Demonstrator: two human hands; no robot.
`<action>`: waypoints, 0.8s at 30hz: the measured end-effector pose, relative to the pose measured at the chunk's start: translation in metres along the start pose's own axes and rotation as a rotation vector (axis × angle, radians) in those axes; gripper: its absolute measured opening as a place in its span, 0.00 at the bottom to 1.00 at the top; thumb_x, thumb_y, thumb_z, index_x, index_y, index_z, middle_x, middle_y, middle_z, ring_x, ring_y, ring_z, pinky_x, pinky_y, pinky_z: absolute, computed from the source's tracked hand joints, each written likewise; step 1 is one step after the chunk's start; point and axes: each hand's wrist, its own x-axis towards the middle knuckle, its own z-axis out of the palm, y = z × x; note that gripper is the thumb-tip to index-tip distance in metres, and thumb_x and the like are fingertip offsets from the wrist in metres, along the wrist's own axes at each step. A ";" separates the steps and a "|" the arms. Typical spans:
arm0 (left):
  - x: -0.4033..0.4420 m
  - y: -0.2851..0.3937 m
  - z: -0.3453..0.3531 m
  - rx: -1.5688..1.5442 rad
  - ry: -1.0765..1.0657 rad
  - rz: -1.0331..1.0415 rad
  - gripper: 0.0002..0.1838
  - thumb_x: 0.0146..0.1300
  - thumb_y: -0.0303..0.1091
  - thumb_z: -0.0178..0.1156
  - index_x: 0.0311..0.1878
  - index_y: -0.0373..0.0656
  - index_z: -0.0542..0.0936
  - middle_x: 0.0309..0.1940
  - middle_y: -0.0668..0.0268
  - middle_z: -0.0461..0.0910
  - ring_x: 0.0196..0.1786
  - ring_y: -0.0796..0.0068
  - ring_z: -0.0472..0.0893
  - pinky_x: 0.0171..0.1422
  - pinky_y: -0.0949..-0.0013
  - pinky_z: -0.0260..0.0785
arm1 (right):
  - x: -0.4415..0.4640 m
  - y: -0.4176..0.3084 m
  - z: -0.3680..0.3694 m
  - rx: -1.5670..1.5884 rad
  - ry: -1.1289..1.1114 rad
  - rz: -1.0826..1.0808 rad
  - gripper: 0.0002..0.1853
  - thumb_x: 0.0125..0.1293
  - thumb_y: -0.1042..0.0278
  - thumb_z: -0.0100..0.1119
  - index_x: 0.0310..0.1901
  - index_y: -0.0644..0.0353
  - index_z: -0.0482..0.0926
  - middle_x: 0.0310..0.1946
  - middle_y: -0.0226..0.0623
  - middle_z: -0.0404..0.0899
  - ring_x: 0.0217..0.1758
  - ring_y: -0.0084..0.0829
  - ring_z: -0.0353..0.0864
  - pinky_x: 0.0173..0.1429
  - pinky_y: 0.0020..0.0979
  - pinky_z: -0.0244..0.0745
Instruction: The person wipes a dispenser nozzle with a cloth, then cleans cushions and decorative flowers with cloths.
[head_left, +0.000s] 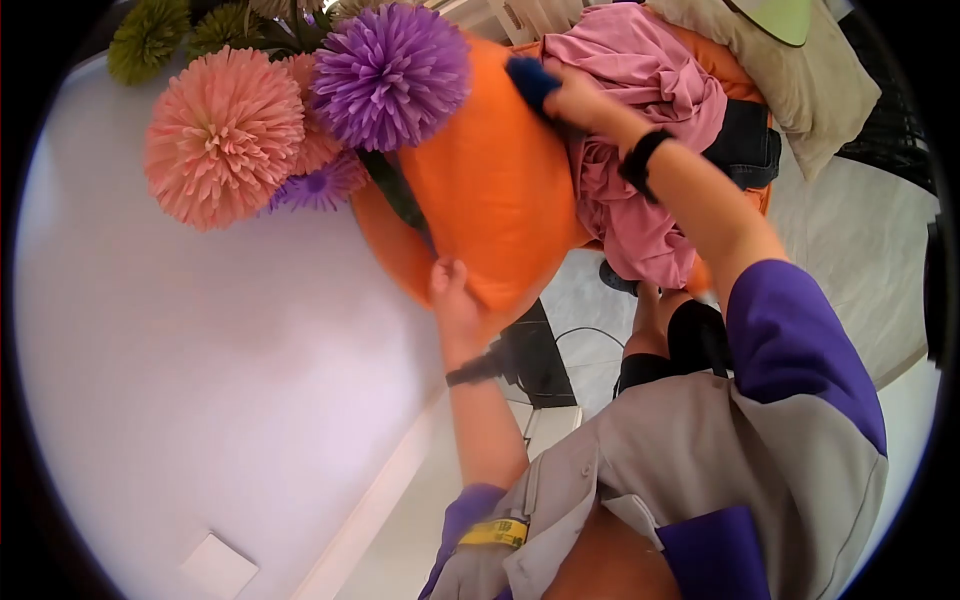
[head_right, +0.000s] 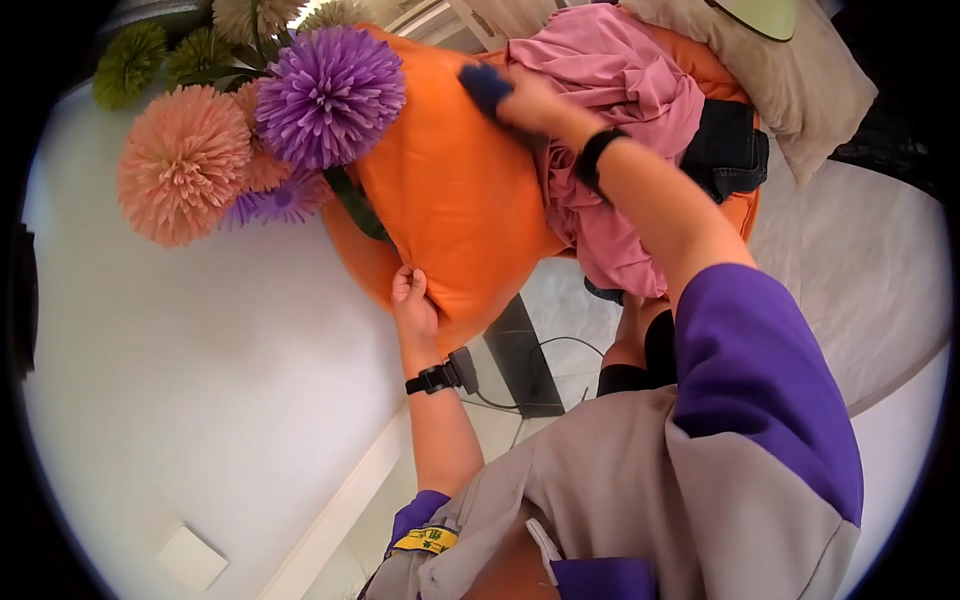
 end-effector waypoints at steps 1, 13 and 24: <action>0.008 -0.004 -0.007 -0.009 0.027 0.027 0.08 0.65 0.27 0.55 0.46 0.37 0.71 0.44 0.66 0.75 0.48 0.75 0.72 0.59 0.71 0.64 | -0.014 0.023 0.022 0.025 0.008 -0.167 0.23 0.43 0.78 0.54 0.47 0.60 0.73 0.24 0.32 0.74 0.29 0.28 0.73 0.33 0.27 0.70; 0.022 -0.001 -0.026 0.183 0.103 0.031 0.06 0.67 0.28 0.52 0.45 0.37 0.72 0.43 0.65 0.76 0.49 0.74 0.73 0.59 0.71 0.65 | -0.141 0.071 0.083 0.108 0.097 -0.211 0.23 0.45 0.73 0.58 0.48 0.58 0.76 0.44 0.51 0.71 0.48 0.47 0.70 0.54 0.35 0.66; 0.023 -0.010 -0.009 -0.041 0.062 -0.068 0.05 0.66 0.25 0.52 0.43 0.37 0.73 0.41 0.66 0.76 0.44 0.75 0.73 0.57 0.72 0.65 | -0.146 0.043 0.125 -0.357 0.022 -0.454 0.19 0.41 0.72 0.62 0.40 0.53 0.78 0.41 0.43 0.69 0.47 0.48 0.69 0.50 0.40 0.67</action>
